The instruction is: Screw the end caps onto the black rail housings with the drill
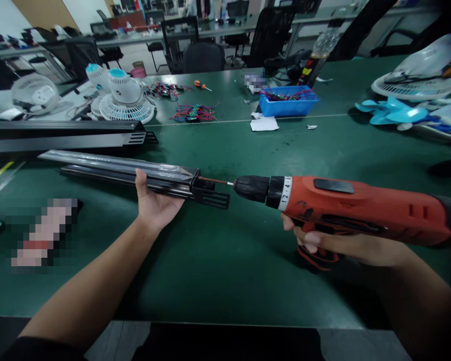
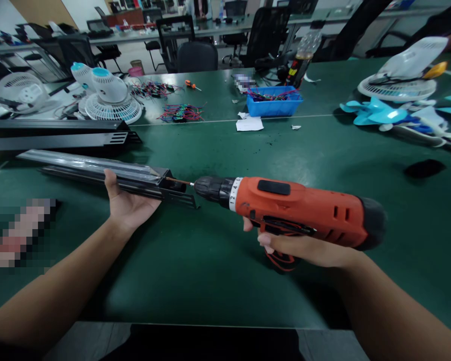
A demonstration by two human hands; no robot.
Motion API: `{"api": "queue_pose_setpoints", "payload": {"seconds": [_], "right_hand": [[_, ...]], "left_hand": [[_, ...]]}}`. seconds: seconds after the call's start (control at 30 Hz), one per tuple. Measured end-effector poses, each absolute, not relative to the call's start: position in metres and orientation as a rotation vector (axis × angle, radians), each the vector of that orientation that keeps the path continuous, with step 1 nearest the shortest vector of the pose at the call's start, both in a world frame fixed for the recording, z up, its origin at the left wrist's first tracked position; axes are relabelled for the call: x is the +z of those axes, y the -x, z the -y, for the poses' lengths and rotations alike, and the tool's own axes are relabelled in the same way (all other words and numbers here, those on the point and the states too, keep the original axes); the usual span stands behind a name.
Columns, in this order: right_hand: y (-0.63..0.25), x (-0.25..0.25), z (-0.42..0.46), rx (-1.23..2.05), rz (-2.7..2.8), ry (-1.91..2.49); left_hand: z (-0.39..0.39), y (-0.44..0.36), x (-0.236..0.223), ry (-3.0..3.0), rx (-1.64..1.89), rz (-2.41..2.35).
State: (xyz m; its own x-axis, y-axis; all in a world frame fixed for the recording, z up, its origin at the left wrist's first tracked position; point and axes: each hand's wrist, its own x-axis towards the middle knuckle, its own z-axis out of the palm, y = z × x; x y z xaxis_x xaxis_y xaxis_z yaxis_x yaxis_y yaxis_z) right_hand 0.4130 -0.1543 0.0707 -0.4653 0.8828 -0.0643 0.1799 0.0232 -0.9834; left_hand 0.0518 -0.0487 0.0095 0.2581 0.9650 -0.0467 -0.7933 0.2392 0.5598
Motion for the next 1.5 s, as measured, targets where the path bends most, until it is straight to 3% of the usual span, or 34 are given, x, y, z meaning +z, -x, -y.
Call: {"api": "queue_pose_setpoints", "payload": {"seconds": [0.8, 1.17, 1.5], "right_hand": [[-0.423, 0.059, 0.151, 1.443, 1.779, 1.018], [-0.421, 0.059, 0.156, 1.601, 1.631, 1.093], [-0.415, 0.068, 0.155, 1.438, 1.679, 1.138]], "left_hand": [[0.049, -0.053, 0.011, -0.472, 1.283, -0.477], [0.049, -0.051, 0.010, -0.414, 1.256, -0.413], [0.050, -0.054, 0.013, -0.440, 1.285, -0.490]]}}
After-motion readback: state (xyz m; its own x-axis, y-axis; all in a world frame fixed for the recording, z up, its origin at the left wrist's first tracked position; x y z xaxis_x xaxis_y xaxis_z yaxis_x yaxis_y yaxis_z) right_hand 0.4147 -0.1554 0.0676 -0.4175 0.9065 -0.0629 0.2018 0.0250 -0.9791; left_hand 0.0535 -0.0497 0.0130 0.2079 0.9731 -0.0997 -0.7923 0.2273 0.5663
